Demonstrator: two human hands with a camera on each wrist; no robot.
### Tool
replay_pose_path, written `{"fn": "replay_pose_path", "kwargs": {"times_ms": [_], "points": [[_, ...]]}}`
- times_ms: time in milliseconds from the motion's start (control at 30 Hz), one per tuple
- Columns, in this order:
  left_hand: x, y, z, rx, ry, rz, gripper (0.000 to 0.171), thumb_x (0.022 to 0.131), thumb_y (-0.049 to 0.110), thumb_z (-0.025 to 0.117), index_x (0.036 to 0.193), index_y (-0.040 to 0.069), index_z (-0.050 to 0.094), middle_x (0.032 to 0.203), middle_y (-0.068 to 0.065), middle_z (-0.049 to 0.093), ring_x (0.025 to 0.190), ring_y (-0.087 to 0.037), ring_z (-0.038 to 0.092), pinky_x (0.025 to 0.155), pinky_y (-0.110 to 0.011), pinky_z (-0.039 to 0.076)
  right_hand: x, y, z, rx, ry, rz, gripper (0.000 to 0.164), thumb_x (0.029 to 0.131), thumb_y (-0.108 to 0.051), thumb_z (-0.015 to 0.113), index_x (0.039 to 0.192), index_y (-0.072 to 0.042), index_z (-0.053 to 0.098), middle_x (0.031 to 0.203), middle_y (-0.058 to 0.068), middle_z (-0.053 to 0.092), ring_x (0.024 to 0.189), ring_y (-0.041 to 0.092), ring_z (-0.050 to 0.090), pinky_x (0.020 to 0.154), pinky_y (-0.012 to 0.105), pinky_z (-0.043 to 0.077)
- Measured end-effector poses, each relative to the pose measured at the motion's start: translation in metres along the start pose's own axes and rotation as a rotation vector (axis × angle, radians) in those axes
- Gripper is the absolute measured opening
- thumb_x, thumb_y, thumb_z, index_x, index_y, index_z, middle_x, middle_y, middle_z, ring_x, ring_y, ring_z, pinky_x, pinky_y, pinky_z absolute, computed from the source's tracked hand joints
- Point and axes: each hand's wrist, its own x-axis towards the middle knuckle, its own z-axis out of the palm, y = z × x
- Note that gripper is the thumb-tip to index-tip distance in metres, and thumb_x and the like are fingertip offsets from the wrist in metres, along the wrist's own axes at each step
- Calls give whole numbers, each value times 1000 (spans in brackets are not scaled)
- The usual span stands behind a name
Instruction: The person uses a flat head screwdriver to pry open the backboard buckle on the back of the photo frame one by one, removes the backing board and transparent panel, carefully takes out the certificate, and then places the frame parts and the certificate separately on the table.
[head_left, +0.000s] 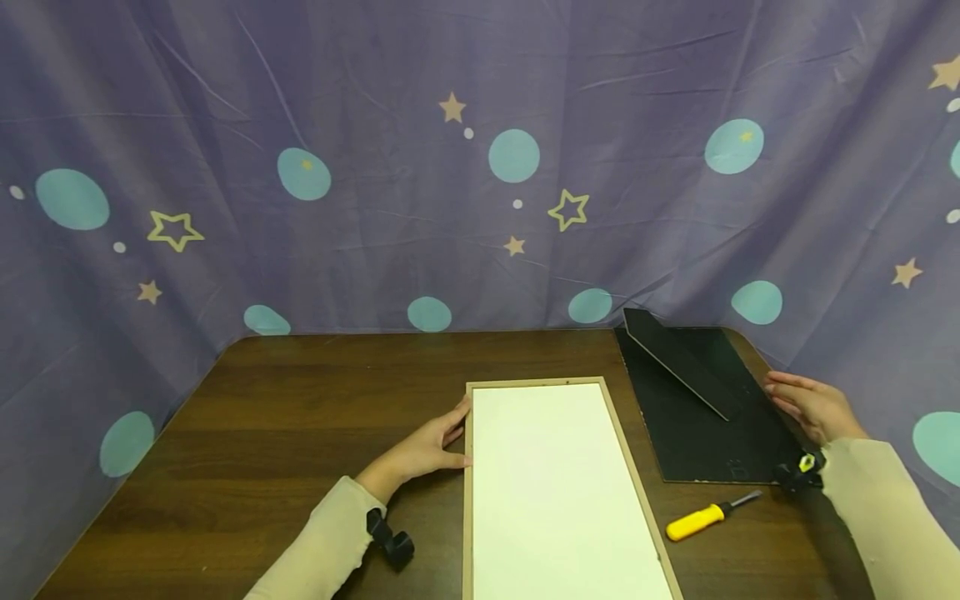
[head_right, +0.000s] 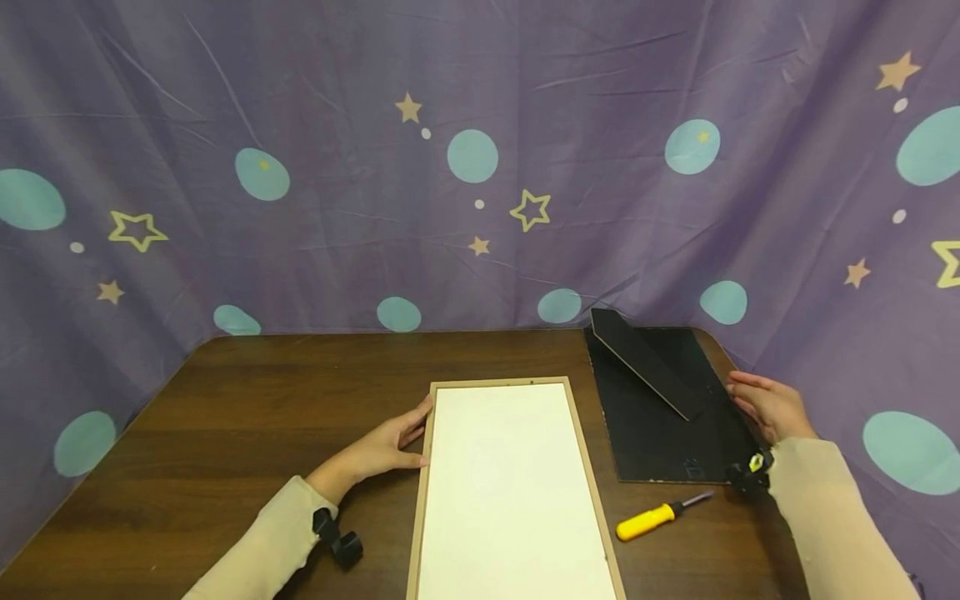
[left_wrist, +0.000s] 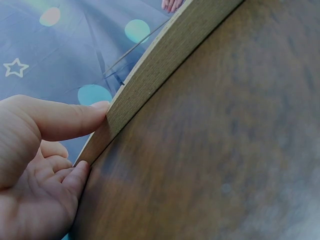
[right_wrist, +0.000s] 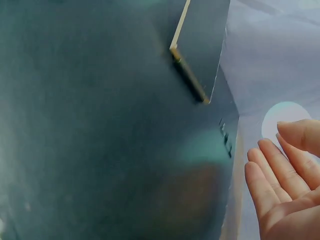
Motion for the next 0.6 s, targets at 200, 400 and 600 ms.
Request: {"fn": "replay_pose_path", "kwargs": {"times_ms": [200,400,600], "points": [[0,-2,0,5,1,-3,96,81,-1,70,146,-9,0,154,-22,-9,143,-31,-5,114,-43,18,-2,-6,8,29,-30,-19,37,91,12,48,89,-14,75,87,-5,73,82,5,68,72,19,56],[0,0,1,8,6,-14,96,81,0,70,146,-10,0,154,-22,-10,143,-31,-5,114,-43,18,-6,-13,32,86,-161,-98,37,94,11,42,102,-8,72,99,2,72,92,10,68,80,21,55],[0,0,1,9,6,-18,96,81,0,70,146,-9,0,154,-22,-9,143,-30,-4,114,-43,18,-8,-18,73,-51,-188,-143,33,94,7,47,106,-13,70,105,-2,70,95,7,66,81,20,54]]}}
